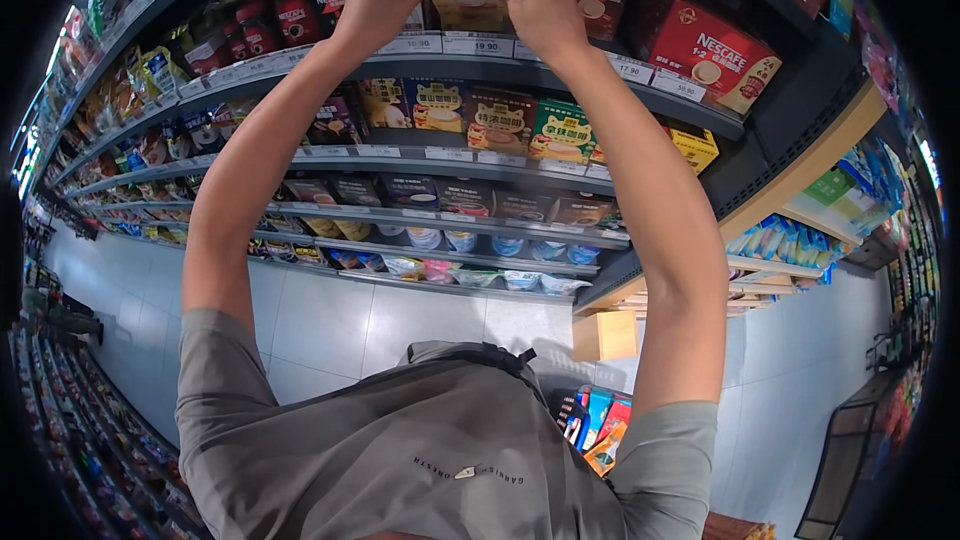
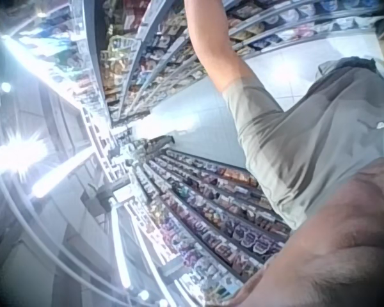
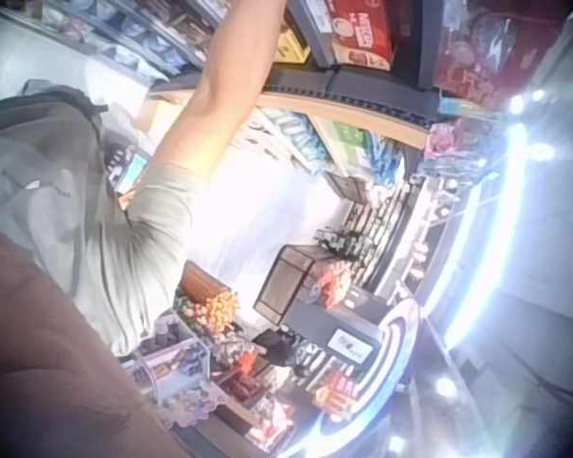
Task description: Selecting and inspecting boxes of coffee from a supermarket shelf and placing them in a shopping basket.
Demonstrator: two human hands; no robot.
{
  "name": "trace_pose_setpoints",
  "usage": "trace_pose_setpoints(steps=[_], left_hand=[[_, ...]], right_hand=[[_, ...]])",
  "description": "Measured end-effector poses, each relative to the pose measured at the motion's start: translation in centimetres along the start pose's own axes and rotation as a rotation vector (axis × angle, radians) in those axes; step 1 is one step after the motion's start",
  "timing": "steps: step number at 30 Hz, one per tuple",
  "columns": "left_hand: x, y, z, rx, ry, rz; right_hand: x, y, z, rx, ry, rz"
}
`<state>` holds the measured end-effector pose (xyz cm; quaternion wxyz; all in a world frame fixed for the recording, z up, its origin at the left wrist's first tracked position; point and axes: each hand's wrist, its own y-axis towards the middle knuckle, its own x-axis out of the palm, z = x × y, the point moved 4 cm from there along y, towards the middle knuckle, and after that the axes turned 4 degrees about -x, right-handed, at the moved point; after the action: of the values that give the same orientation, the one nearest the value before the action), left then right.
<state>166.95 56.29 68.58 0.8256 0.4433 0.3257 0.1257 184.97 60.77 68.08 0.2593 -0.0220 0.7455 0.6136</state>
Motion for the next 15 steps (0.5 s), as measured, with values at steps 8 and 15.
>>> trace_pose_setpoints(steps=[8,15], left_hand=[[0.9,0.9,-3.4,0.084,0.281,-0.047],[2.2,1.6,-6.1,0.118,0.346,-0.052]], right_hand=[[2.6,0.1,2.7,0.075,0.01,-0.107],[4.5,-0.4,5.7,0.176,-0.083,-0.152]])
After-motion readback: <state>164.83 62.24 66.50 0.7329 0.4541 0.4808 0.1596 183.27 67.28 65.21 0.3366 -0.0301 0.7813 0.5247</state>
